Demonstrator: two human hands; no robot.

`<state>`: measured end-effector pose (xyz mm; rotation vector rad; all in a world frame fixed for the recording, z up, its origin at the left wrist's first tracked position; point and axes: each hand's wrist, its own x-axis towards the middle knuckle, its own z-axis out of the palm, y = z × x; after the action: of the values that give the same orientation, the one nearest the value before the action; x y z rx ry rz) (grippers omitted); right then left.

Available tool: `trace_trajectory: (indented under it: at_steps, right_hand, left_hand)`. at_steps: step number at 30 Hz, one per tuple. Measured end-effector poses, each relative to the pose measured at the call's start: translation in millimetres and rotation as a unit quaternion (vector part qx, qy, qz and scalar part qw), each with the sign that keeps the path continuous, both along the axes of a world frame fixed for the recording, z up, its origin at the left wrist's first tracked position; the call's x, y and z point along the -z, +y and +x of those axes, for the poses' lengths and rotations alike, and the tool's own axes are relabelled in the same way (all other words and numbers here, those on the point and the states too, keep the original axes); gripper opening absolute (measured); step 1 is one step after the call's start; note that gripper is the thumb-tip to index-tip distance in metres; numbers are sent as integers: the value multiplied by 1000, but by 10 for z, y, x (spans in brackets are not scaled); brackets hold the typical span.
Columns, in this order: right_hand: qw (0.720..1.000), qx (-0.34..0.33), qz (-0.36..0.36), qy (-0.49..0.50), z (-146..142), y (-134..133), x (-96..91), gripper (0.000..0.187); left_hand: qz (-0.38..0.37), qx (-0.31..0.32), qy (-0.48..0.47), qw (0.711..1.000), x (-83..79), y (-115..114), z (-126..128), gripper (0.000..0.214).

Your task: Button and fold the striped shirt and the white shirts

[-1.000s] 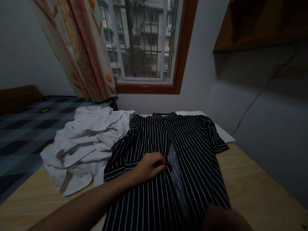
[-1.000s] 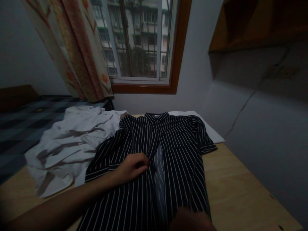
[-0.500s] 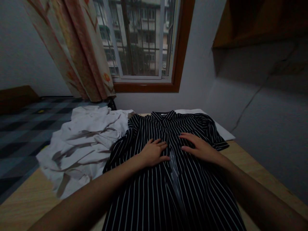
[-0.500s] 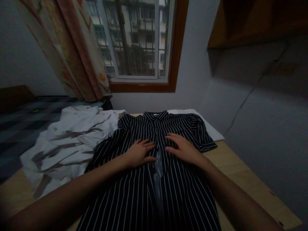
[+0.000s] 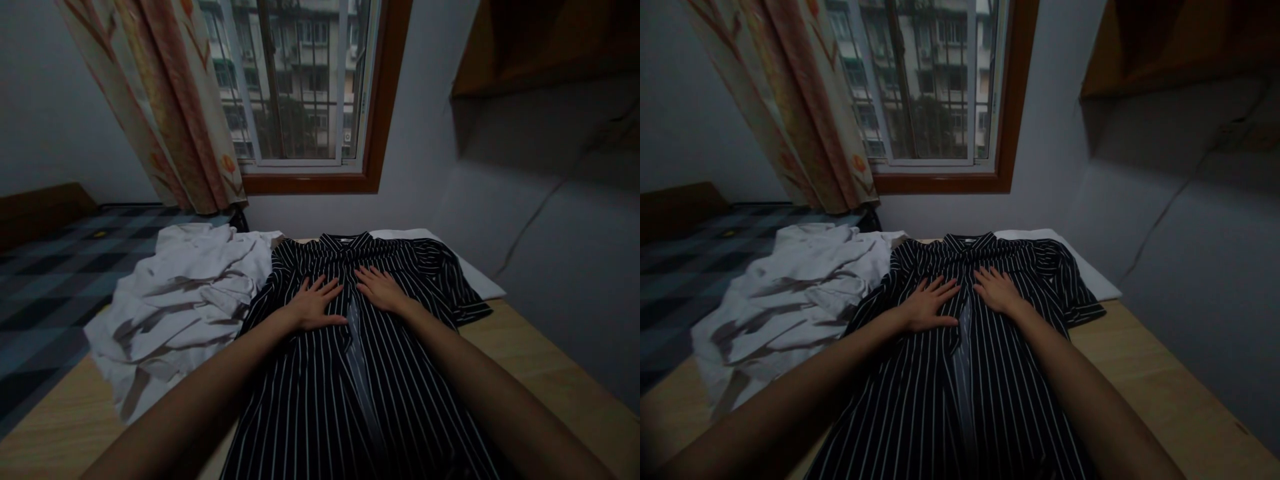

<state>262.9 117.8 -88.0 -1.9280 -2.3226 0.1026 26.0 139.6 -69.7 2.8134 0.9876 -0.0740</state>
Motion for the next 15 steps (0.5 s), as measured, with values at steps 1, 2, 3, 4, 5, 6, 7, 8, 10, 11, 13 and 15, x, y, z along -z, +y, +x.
trace_trajectory:
  at_steps: [1, 2, 3, 4, 5, 6, 7, 8, 10, 11, 13, 15]
  right_hand:
    - [1000, 1, 16, 3, -7, 4, 6, 53]
    - [999, 2, 38, 8, -14, -2, 8, 51]
    - [998, 4, 64, 15, -21, -17, 5, 48]
    - [995, 10, 93, 23, -30, -40, -2, 44]
    - [992, 19, 122, 33, -39, -68, -13, 39]
    - [988, 32, 146, 44, -48, -98, -25, 34]
    - [984, 43, 163, 59, -59, -128, -37, 30]
    - [981, 50, 169, 80, -71, -157, -47, 26]
    - [977, 50, 153, 140, -102, -211, -60, 19]
    - [975, 39, 134, 172, -125, -238, -62, 17]
    - [972, 13, 97, 213, -183, -296, -61, 14]
    - [975, 8, 79, 208, -260, -364, -62, 16]
  left_hand:
    - [0, -2, -1, 1000, 6, 13, 10, 93]
    - [-1, -4, -2, 1000, 8, 22, 18, 92]
    - [-1, -6, -3, 1000, 6, 26, 24, 91]
    - [-2, -10, -6, 1000, -1, 26, 30, 88]
    - [-3, -15, -11, 1000, -15, 22, 37, 85]
    - [-4, -21, -17, 1000, -37, 14, 48, 80]
    - [-4, -28, -24, 999, -64, 3, 63, 74]
    - [-1, -35, -32, 999, -98, -12, 85, 67]
    - [24, -58, -54, 997, -170, -53, 150, 52]
    - [44, -69, -66, 994, -202, -79, 191, 44]
    - [82, -85, -89, 989, -240, -132, 282, 30]
    - [89, -89, -98, 987, -231, -176, 363, 20]
